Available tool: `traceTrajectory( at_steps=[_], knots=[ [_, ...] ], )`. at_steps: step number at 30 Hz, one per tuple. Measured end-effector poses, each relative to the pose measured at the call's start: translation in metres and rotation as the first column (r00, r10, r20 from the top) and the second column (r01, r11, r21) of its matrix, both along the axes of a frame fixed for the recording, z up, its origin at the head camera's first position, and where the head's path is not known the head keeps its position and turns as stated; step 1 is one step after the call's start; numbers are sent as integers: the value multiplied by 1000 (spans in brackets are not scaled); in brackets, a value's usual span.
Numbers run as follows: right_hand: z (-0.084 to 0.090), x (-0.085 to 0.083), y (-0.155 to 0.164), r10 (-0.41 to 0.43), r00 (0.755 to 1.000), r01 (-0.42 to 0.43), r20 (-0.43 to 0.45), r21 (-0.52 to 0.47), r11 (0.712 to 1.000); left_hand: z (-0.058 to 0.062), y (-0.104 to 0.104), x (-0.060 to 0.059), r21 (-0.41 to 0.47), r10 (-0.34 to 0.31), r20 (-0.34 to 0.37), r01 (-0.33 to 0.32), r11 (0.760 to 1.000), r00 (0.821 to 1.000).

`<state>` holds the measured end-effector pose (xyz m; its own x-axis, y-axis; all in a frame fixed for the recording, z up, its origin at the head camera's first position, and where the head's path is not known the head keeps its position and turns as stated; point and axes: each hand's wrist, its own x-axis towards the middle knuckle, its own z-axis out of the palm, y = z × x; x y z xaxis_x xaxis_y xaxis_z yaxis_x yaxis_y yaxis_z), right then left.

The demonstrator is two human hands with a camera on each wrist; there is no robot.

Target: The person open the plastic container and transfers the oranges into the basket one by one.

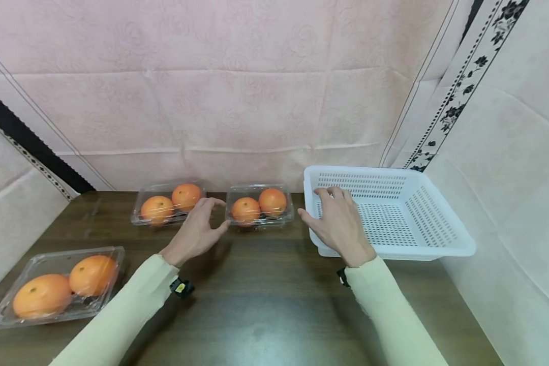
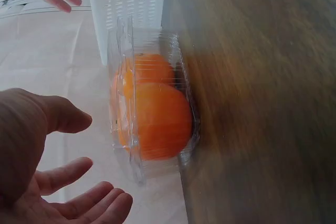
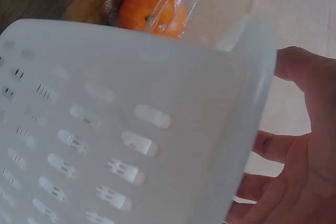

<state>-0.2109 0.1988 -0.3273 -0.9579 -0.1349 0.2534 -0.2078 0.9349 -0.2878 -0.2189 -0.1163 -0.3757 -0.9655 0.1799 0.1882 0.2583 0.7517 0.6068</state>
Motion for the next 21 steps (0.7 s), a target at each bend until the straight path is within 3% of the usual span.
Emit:
traceTrajectory(
  at_steps=[9,21],
  knots=[
    [1,-3,-11,13,999,-12,30,-53,999,-6,3,-7,80,11,18,-12,997,1000],
    [-2,-11,-25,48,999,-48,15,-45,998,-11,11,-15,228,50,140,-81,970,989]
  ],
)
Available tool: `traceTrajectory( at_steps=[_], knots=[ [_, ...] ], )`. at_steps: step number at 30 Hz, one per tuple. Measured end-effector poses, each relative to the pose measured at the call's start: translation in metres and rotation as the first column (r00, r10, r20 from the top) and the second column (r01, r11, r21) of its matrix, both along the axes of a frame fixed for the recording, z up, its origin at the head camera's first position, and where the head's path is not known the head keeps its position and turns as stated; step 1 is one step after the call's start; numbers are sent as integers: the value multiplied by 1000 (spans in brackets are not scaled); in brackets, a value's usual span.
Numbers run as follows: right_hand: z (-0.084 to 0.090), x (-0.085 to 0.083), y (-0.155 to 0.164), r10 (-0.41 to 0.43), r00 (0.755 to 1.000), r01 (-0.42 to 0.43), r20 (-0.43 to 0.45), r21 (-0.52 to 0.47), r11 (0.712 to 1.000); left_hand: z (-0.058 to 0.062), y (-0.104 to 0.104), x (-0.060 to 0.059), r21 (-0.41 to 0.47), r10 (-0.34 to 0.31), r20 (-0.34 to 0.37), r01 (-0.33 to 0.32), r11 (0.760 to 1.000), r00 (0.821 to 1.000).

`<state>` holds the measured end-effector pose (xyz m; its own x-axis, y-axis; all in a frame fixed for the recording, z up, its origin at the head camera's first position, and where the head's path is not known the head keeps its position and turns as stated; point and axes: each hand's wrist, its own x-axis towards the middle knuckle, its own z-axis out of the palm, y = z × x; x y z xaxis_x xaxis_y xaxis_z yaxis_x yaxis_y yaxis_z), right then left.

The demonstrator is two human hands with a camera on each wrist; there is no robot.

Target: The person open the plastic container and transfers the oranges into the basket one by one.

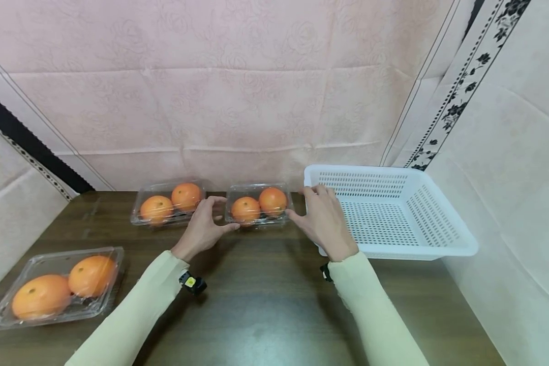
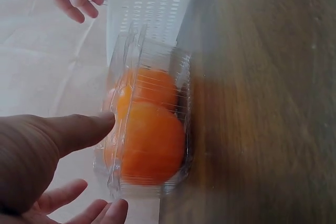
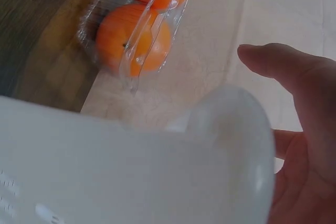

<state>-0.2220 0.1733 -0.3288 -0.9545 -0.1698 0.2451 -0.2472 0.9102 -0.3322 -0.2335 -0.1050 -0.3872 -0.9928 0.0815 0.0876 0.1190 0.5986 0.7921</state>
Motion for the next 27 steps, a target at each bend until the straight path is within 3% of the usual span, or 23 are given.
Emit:
traceTrajectory(
  at_steps=[9,19,27],
  knots=[
    [2,-1,-13,1,999,0,44,-20,1000,-3,3,-5,45,11,38,-13,999,999],
    [3,-8,-27,24,999,-23,37,-39,999,-8,0,-12,70,11,29,-13,997,1000],
    [4,-16,-34,38,996,-32,80,-73,997,-10,-1,-15,104,22,35,-26,994,999]
  ],
)
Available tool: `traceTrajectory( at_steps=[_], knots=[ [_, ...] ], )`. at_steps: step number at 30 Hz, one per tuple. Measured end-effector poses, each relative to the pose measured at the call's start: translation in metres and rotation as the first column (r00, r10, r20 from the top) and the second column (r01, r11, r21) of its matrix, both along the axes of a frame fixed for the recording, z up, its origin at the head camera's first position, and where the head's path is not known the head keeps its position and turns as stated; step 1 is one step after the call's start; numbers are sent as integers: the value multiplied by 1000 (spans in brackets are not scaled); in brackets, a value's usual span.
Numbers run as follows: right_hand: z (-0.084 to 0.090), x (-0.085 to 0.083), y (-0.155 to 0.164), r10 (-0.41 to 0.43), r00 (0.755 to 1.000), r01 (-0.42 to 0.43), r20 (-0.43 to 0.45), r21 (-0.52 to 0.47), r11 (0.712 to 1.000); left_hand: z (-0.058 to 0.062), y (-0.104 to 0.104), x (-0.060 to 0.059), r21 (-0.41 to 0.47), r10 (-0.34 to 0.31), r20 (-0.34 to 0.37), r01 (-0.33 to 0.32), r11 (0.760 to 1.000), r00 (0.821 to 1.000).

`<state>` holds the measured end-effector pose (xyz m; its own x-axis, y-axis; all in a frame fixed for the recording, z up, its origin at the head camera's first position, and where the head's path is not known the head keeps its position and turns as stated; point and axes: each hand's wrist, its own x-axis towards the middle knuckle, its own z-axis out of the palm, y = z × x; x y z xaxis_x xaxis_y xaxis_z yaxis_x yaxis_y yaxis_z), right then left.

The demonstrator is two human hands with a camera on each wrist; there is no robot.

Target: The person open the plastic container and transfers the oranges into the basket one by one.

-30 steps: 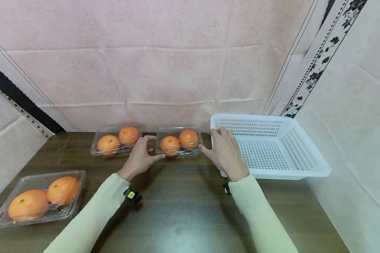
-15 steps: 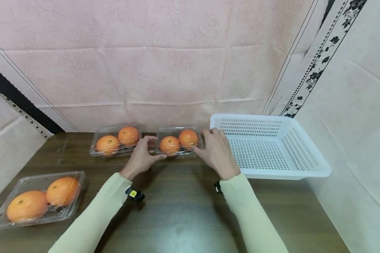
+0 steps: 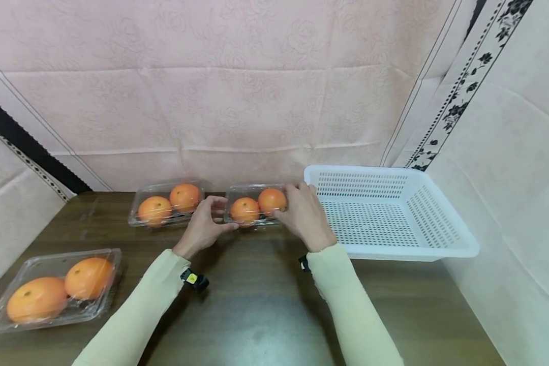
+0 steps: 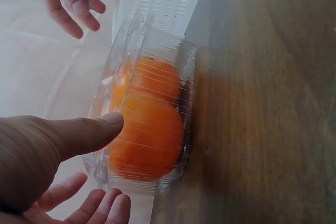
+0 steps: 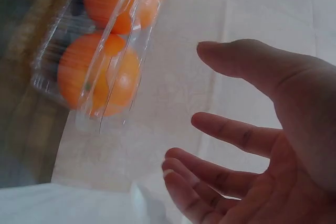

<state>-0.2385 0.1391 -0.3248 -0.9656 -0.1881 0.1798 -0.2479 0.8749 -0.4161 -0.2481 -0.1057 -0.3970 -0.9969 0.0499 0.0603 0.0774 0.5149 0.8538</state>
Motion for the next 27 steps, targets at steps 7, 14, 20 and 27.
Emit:
traceTrajectory(
  at_steps=[7,14,20,27],
  knots=[
    [-4,-9,-6,38,999,-38,28,8,999,1,-2,-3,-13,-28,10,28,1000,1000],
    [-8,-12,-10,33,990,-28,134,-34,999,7,-5,-4,-46,-61,40,63,997,997],
    [-10,-14,-15,28,978,-26,207,-14,1000,7,-9,-6,-29,-83,50,85,996,995],
    [-16,-20,-19,26,972,-17,234,-41,999,9,-10,-7,-21,-86,66,88,996,994]
  ],
)
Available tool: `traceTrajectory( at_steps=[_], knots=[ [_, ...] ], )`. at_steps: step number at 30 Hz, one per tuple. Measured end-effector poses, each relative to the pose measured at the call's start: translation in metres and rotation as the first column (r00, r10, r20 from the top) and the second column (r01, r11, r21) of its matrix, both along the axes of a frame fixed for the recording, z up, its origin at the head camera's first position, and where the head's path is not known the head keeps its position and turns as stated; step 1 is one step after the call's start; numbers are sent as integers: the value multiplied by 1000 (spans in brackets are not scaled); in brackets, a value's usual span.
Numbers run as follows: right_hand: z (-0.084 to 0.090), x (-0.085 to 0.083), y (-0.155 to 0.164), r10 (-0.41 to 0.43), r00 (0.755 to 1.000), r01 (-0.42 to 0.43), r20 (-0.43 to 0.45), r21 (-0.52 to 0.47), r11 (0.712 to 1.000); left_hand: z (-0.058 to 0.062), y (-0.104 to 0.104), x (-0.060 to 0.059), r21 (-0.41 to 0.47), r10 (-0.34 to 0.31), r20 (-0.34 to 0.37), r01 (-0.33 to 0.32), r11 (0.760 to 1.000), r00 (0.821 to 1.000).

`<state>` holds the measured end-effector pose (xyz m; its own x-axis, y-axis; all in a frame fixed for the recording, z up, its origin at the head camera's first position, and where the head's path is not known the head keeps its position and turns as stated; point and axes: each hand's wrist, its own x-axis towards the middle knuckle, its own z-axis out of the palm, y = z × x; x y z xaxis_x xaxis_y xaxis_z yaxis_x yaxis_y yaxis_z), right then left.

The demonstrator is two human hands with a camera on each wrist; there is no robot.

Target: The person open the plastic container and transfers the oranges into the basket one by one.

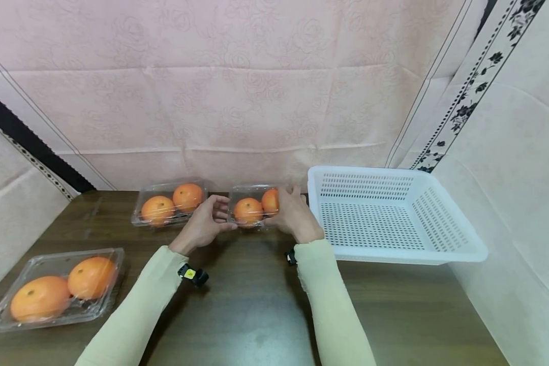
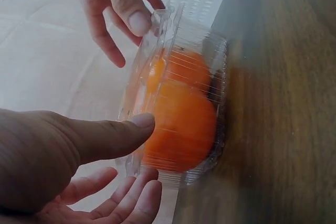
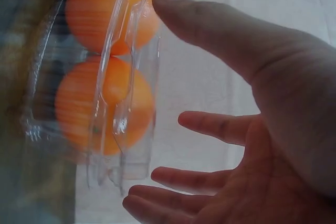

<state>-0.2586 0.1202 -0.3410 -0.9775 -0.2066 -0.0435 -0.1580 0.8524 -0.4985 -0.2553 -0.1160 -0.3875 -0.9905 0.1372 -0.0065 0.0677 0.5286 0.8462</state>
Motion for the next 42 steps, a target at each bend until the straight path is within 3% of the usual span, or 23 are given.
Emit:
traceTrajectory(
  at_steps=[7,24,42],
  knots=[
    [-11,-3,0,-29,1000,29,-5,-38,999,-3,3,-1,39,-10,22,9,999,1000],
    [-24,-3,-9,-74,997,72,-30,-53,996,-4,7,3,31,20,-9,-20,999,1000],
    [-24,-3,-10,-136,991,136,1,-89,987,-4,15,9,146,131,98,-144,979,987]
  ],
)
